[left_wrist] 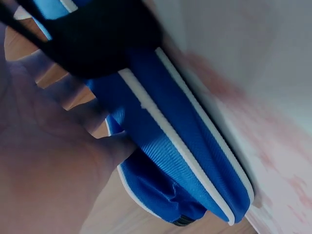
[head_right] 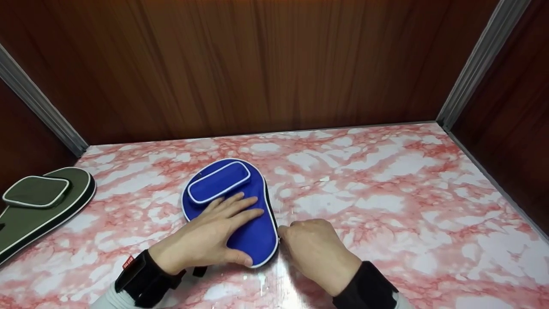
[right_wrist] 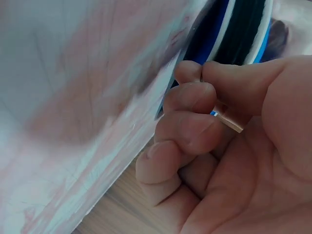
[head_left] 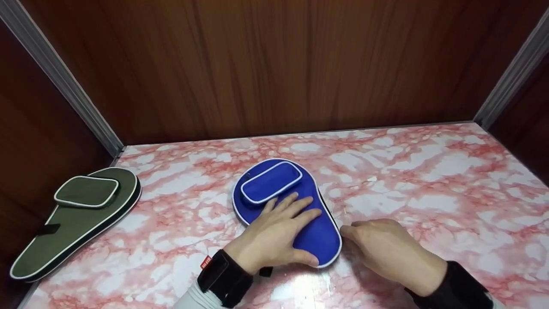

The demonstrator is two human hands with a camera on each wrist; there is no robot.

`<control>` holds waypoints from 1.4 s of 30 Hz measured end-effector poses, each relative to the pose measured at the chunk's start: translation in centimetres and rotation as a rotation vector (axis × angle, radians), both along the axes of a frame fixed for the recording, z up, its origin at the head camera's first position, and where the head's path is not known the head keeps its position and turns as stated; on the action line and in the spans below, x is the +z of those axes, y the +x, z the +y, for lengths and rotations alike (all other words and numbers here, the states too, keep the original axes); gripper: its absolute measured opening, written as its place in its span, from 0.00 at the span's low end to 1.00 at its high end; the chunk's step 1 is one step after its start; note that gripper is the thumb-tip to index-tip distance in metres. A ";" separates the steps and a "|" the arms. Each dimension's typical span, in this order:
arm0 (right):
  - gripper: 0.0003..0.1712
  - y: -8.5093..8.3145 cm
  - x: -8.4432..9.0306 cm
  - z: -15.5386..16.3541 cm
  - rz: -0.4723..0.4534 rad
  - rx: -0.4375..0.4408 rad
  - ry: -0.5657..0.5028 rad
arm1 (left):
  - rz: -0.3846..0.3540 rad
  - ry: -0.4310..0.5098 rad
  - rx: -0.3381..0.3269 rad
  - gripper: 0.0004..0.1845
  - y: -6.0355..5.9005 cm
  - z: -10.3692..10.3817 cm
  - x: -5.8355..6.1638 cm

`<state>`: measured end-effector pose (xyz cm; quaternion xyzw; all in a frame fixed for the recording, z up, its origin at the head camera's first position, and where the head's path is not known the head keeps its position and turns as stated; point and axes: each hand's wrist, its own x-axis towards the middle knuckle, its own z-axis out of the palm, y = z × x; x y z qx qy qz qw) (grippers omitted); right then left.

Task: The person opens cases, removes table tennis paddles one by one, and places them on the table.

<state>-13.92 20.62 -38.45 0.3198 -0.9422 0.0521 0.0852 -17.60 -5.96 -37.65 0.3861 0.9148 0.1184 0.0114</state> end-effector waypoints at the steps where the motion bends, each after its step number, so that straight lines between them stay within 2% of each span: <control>1: 0.16 0.0 0.0 0.0 -0.001 0.005 0.001 | 0.006 0.001 0.007 0.53 -0.1 0.0 0.0; 11: 0.17 1.2 -0.3 -1.1 -0.039 0.033 0.003 | 0.006 0.004 0.071 0.51 -0.5 -0.4 -0.2; 22: 0.19 2.6 -1.2 -3.0 0.051 -0.006 0.006 | -0.014 0.019 0.084 0.46 -0.5 -0.3 -0.1; 27: 0.13 2.9 -1.6 -3.9 0.097 0.007 -0.006 | -0.011 0.018 0.082 0.46 -0.5 -0.4 0.0; 33: 0.19 3.5 -2.0 -5.3 0.130 0.012 -0.021 | -0.016 0.018 0.070 0.44 -0.6 -0.6 0.1; 42: 0.23 3.7 -1.9 -7.6 0.184 -0.016 0.057 | -0.023 0.029 0.054 0.40 -0.7 -0.7 0.3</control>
